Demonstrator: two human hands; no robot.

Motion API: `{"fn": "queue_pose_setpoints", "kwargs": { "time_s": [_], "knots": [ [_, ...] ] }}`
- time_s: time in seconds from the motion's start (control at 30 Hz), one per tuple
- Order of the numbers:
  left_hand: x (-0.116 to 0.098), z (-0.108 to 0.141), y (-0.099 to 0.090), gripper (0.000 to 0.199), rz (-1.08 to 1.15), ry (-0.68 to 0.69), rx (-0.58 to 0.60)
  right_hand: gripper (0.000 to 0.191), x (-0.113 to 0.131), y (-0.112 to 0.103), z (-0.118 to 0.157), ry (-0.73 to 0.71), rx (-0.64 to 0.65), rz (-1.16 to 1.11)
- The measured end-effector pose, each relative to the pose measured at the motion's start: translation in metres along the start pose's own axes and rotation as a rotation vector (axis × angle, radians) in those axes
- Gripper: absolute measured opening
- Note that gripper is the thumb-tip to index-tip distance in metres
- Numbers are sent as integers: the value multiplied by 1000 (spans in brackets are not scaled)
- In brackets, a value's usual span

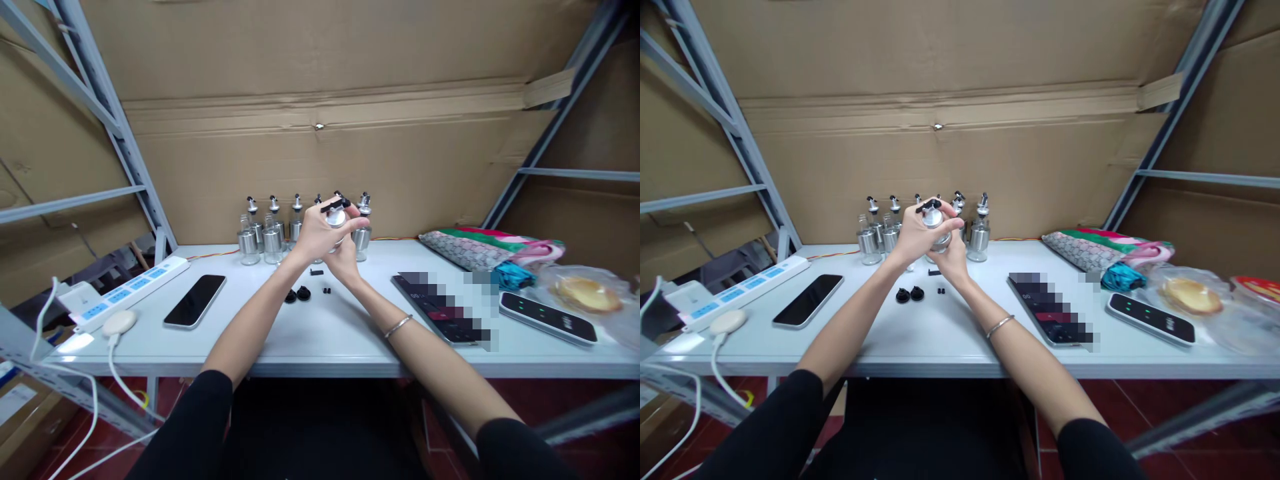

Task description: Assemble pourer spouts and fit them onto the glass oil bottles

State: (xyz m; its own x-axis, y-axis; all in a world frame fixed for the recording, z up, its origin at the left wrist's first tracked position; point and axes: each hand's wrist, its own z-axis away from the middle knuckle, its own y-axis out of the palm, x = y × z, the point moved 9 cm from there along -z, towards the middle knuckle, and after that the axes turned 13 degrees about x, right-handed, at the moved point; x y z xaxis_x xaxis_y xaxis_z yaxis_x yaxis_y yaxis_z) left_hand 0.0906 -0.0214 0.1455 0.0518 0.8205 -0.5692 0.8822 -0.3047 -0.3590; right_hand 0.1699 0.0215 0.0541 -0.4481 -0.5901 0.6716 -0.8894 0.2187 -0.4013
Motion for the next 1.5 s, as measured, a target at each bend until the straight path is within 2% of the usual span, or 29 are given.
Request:
{"fn": "queue_pose_setpoints", "kwargs": {
  "time_s": [0.2, 0.3, 0.47, 0.6, 0.77, 0.87, 1.0, 1.17, 1.27, 1.4, 1.5],
  "knots": [
    [17, -8, 8, 43, 190, -77, 280, 66, -13, -1, -3, -23, 2, 26],
    [22, -8, 9, 51, 295, -95, 330, 65, -19, 4, -3, 5, 29, 54],
    [35, -10, 4, 53, 317, -146, 251, 67, -17, 16, -4, -9, 116, -9],
    [31, -19, -9, 48, 223, -83, 93, 75, -1, 21, -5, -76, 209, -73],
    [14, -16, -40, 44, -64, 44, -197, 83, 10, 22, -2, -38, 263, -145],
    [0, -10, -56, 39, -351, 114, -265, 81, 11, 24, 1, 8, 263, -138],
    [-1, -12, -65, 29, -584, 98, -164, 75, 4, 17, 1, 63, 158, -47],
    [20, -17, -54, 20, -572, -39, 78, 72, -14, 1, -2, 116, 24, -32],
    [25, -16, -47, 19, -539, -65, 125, 76, -19, 3, -5, 62, 37, -34],
    [29, -15, -38, 7, -558, -31, 251, 80, -19, 18, -9, -23, 141, -12],
    [35, -16, -45, 8, -652, -39, 259, 78, -11, 17, -10, -104, 120, 38]
  ]
}}
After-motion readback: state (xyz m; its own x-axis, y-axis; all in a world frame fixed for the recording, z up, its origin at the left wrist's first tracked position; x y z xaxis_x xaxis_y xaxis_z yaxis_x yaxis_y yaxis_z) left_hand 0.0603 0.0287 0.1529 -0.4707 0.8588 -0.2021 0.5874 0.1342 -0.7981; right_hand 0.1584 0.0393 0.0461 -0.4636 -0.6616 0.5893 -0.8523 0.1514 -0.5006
